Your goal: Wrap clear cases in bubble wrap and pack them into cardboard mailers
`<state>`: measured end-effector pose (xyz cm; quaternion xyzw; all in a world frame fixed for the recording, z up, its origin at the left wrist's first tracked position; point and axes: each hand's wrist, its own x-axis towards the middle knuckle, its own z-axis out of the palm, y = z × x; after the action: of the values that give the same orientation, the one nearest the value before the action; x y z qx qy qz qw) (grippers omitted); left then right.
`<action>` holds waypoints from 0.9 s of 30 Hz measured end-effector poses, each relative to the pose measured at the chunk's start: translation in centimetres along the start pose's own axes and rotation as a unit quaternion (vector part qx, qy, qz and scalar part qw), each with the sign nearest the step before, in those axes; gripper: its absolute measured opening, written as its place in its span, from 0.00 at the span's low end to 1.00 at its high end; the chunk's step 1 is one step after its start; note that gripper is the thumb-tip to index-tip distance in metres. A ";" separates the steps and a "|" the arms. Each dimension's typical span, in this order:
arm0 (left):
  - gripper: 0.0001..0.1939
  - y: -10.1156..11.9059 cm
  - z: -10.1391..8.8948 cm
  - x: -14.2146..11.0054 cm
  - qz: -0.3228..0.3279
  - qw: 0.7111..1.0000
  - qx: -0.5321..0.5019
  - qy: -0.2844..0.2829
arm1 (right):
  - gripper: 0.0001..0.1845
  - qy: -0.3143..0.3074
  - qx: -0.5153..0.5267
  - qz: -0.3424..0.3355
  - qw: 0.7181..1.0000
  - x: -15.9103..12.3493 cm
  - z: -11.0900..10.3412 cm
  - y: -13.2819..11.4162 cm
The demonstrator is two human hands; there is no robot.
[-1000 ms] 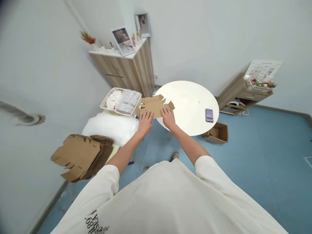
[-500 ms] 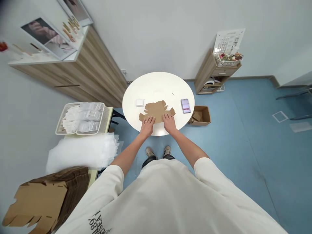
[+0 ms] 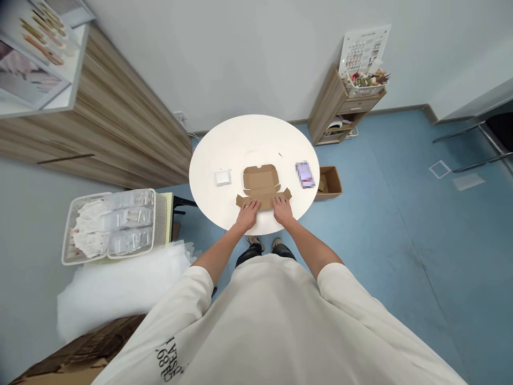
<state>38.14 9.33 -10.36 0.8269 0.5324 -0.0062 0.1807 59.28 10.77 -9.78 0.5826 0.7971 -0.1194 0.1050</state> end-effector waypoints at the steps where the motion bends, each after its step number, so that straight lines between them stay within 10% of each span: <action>1: 0.34 -0.5 0.2 0.3 0.002 1.000 -0.001 -0.004 | 0.35 -0.010 0.000 0.008 1.000 0.4 0.2 -0.2; 12: 0.33 -4.2 2.4 1.3 -0.004 0.996 0.005 -0.090 | 0.39 -0.124 0.031 -0.012 0.992 3.0 2.1 -0.4; 27: 0.17 -4.2 -0.7 5.1 -0.021 0.991 0.025 -0.127 | 0.25 -0.138 0.075 -0.031 0.987 5.6 -0.1 2.2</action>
<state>36.49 15.60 -11.94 0.8124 0.5220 -0.1284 0.2259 59.73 16.49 -11.52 0.5416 0.7813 -0.2617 0.1664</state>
